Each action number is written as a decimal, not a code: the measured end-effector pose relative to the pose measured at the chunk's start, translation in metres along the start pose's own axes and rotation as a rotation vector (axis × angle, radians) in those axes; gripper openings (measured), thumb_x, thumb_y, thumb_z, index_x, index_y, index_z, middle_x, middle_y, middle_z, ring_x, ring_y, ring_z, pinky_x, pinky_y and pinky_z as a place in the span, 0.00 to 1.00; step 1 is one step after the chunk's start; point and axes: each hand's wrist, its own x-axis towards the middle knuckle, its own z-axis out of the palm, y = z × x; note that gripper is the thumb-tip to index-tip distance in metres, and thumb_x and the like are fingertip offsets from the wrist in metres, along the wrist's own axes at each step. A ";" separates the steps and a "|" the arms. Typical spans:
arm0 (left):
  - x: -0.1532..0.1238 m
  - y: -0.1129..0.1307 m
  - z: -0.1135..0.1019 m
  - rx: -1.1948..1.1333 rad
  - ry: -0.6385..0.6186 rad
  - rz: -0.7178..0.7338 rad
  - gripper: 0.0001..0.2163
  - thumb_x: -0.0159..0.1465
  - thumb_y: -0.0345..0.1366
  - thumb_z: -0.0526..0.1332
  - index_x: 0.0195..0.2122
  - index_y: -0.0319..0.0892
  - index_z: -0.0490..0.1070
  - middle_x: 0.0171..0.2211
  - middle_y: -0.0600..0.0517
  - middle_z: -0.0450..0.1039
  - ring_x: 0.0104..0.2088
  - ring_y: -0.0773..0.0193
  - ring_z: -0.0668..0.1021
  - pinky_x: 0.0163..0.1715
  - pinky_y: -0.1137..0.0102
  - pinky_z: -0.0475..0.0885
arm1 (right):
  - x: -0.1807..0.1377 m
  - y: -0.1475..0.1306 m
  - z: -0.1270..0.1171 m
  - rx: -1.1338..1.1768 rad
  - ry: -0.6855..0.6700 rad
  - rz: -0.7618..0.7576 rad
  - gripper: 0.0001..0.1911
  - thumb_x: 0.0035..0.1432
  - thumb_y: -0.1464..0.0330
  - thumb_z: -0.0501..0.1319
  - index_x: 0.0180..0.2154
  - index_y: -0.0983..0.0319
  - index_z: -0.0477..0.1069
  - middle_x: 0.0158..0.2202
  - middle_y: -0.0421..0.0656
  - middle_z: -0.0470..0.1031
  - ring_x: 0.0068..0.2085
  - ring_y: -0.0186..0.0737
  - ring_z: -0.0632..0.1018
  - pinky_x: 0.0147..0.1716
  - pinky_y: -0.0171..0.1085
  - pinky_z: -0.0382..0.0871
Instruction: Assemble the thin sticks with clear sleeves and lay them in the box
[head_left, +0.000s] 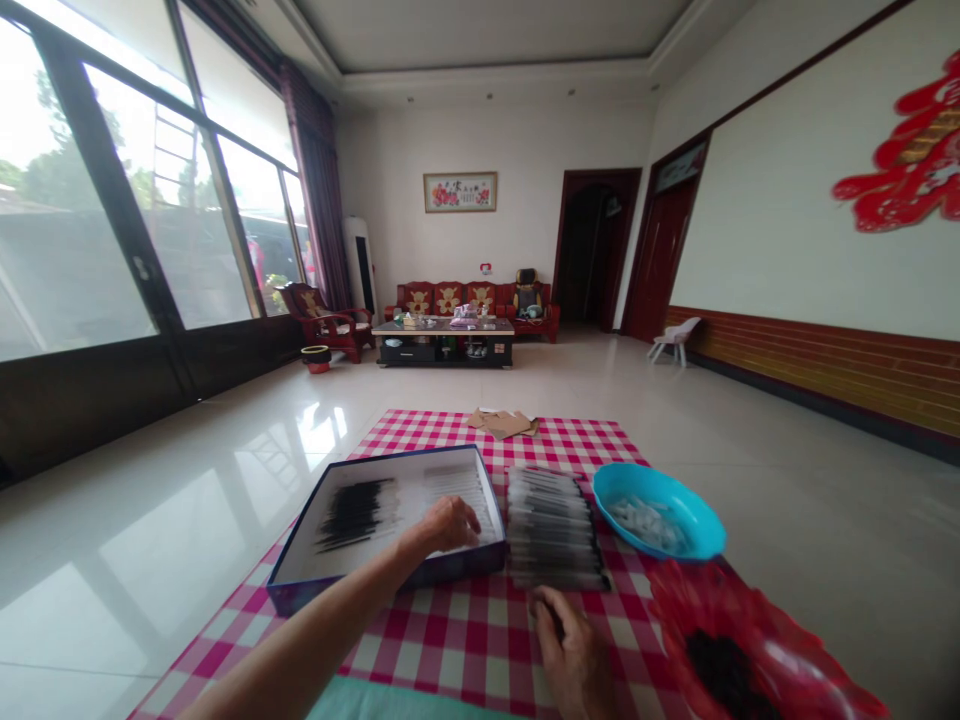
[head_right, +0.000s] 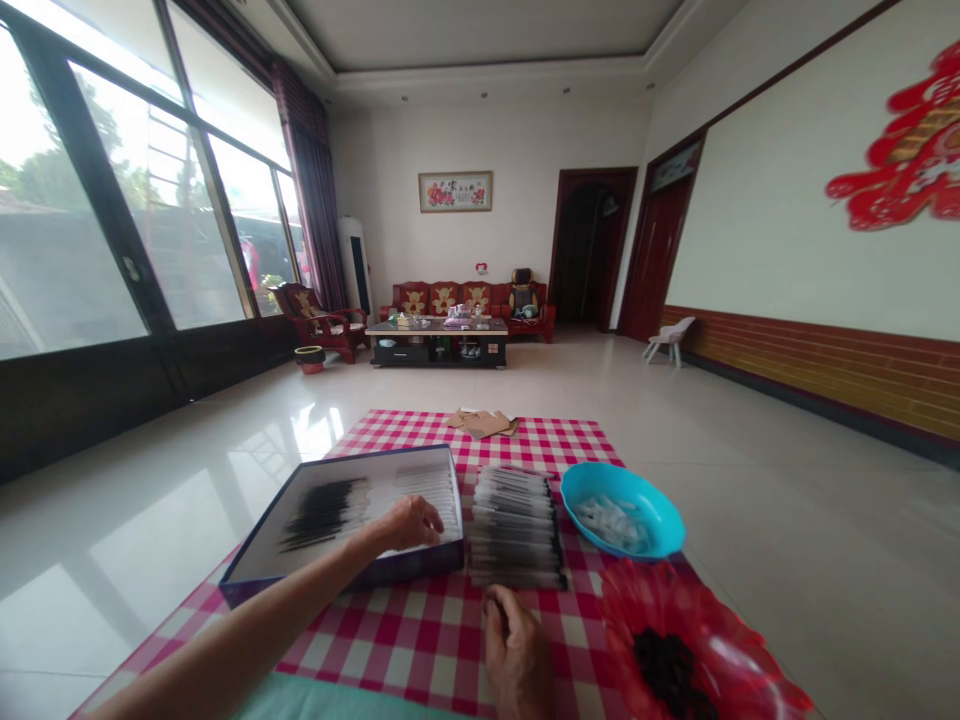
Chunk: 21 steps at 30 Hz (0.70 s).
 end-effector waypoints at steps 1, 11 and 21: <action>0.000 0.000 0.001 -0.001 0.010 0.007 0.09 0.48 0.31 0.64 0.31 0.43 0.79 0.27 0.53 0.78 0.29 0.64 0.77 0.26 0.76 0.68 | -0.001 0.000 0.000 0.000 0.009 -0.004 0.14 0.58 0.64 0.51 0.36 0.60 0.74 0.33 0.45 0.80 0.34 0.43 0.80 0.33 0.35 0.74; -0.041 0.029 -0.008 -0.085 0.318 0.178 0.10 0.59 0.32 0.56 0.36 0.43 0.77 0.33 0.52 0.77 0.34 0.65 0.76 0.36 0.74 0.66 | 0.008 0.017 -0.012 -0.304 0.165 -0.276 0.17 0.59 0.72 0.47 0.43 0.66 0.71 0.40 0.51 0.78 0.43 0.46 0.77 0.44 0.44 0.70; -0.076 0.031 0.101 -0.244 0.527 0.386 0.07 0.61 0.30 0.56 0.31 0.43 0.74 0.25 0.53 0.71 0.27 0.68 0.73 0.28 0.76 0.64 | 0.009 0.004 -0.019 -0.520 0.157 -0.275 0.12 0.53 0.73 0.55 0.40 0.63 0.71 0.37 0.48 0.76 0.41 0.50 0.73 0.42 0.48 0.63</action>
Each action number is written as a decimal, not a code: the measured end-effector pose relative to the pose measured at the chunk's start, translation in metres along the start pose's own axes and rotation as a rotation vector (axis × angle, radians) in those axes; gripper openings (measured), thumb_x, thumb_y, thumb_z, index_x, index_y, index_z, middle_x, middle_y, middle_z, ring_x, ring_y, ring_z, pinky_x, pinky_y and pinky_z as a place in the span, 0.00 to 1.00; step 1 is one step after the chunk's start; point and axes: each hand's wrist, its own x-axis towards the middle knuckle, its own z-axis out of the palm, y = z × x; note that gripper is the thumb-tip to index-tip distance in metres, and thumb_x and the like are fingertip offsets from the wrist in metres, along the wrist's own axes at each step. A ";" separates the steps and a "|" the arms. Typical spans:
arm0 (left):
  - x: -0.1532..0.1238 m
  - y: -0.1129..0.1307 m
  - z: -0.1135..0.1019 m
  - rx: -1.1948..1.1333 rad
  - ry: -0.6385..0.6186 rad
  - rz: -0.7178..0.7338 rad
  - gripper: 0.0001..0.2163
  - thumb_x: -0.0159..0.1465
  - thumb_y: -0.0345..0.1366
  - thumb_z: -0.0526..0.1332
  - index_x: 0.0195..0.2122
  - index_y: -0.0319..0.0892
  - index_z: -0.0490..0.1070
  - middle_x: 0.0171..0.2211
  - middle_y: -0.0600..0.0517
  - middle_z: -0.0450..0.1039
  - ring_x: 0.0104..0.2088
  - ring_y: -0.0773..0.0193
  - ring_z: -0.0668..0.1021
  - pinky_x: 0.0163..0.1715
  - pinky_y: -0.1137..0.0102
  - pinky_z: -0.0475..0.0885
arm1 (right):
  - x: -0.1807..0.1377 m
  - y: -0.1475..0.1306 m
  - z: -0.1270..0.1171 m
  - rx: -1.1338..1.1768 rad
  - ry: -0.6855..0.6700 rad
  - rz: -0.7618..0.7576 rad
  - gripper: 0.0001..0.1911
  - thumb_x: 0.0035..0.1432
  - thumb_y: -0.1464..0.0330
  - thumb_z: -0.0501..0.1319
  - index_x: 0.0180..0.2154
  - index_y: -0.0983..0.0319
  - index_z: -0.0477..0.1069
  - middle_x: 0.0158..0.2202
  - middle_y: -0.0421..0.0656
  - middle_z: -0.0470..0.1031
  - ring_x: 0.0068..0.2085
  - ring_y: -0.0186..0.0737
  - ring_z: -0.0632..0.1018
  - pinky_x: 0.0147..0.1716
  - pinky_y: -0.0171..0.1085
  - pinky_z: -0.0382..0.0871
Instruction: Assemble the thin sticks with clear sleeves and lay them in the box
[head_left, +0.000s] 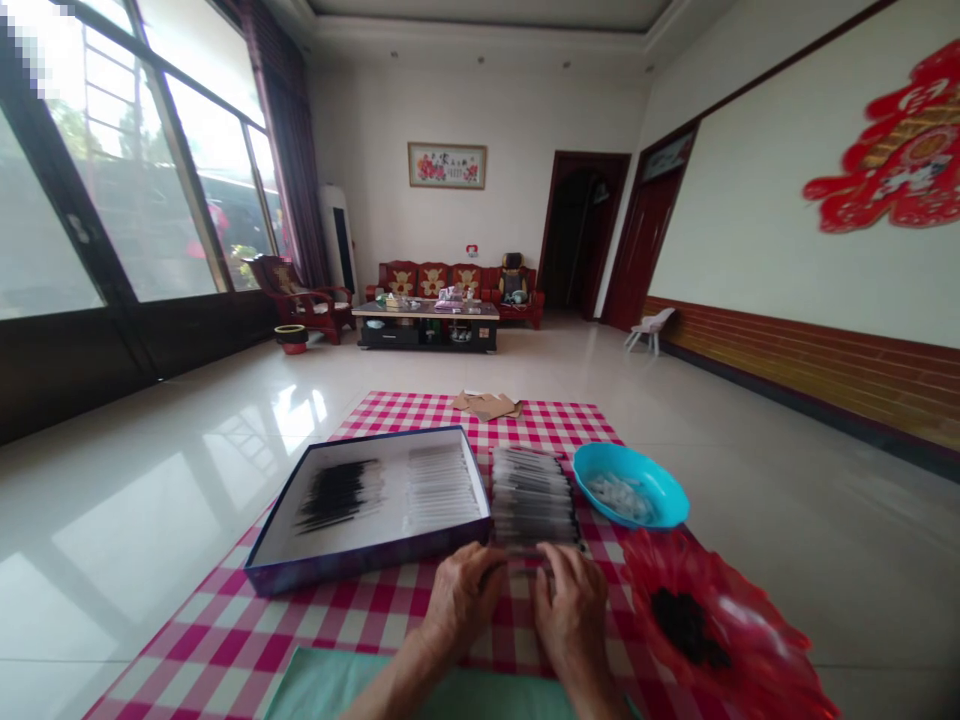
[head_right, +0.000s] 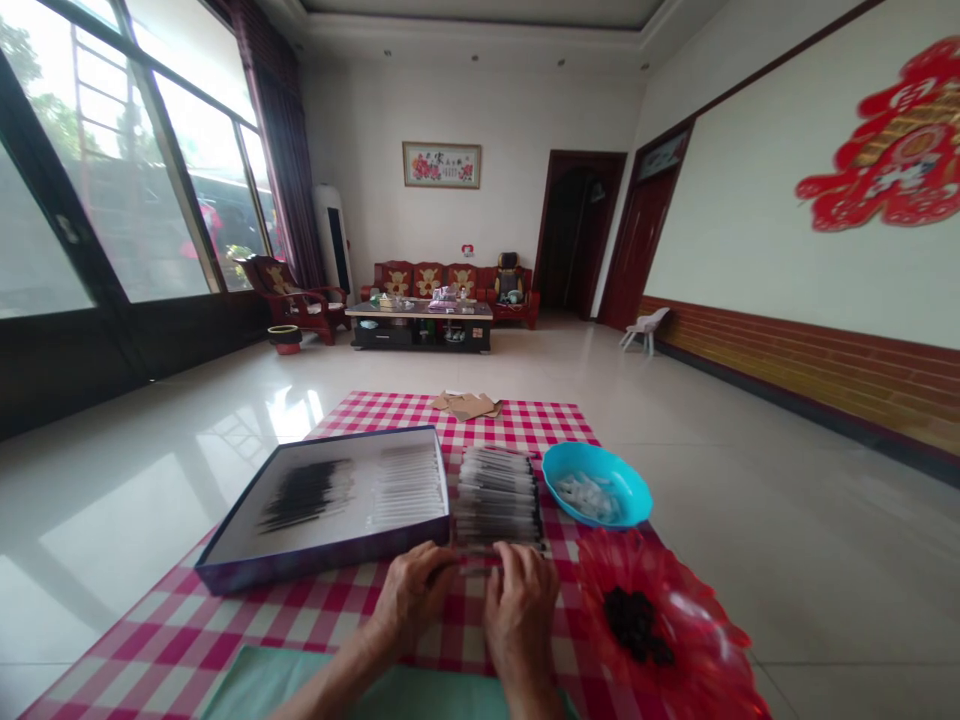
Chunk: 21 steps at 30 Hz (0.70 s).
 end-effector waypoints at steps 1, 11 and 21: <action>-0.003 -0.004 0.004 0.016 0.006 0.012 0.07 0.61 0.30 0.56 0.32 0.43 0.74 0.26 0.53 0.71 0.28 0.68 0.73 0.29 0.76 0.65 | 0.001 -0.001 -0.002 0.004 -0.011 0.001 0.12 0.53 0.73 0.55 0.40 0.62 0.71 0.37 0.48 0.75 0.41 0.49 0.73 0.42 0.47 0.63; -0.007 0.004 0.001 0.109 -0.115 0.184 0.08 0.61 0.30 0.54 0.36 0.44 0.72 0.34 0.50 0.70 0.35 0.62 0.72 0.37 0.68 0.68 | -0.004 -0.009 -0.019 -0.041 -0.259 -0.020 0.11 0.51 0.76 0.55 0.35 0.58 0.72 0.35 0.44 0.73 0.39 0.46 0.72 0.40 0.44 0.60; -0.008 -0.001 0.005 0.162 -0.170 0.190 0.11 0.63 0.28 0.51 0.42 0.44 0.68 0.35 0.50 0.71 0.36 0.62 0.72 0.38 0.68 0.69 | -0.003 -0.012 -0.010 0.165 -0.147 -0.111 0.11 0.58 0.70 0.54 0.43 0.59 0.68 0.44 0.47 0.72 0.48 0.48 0.71 0.49 0.50 0.61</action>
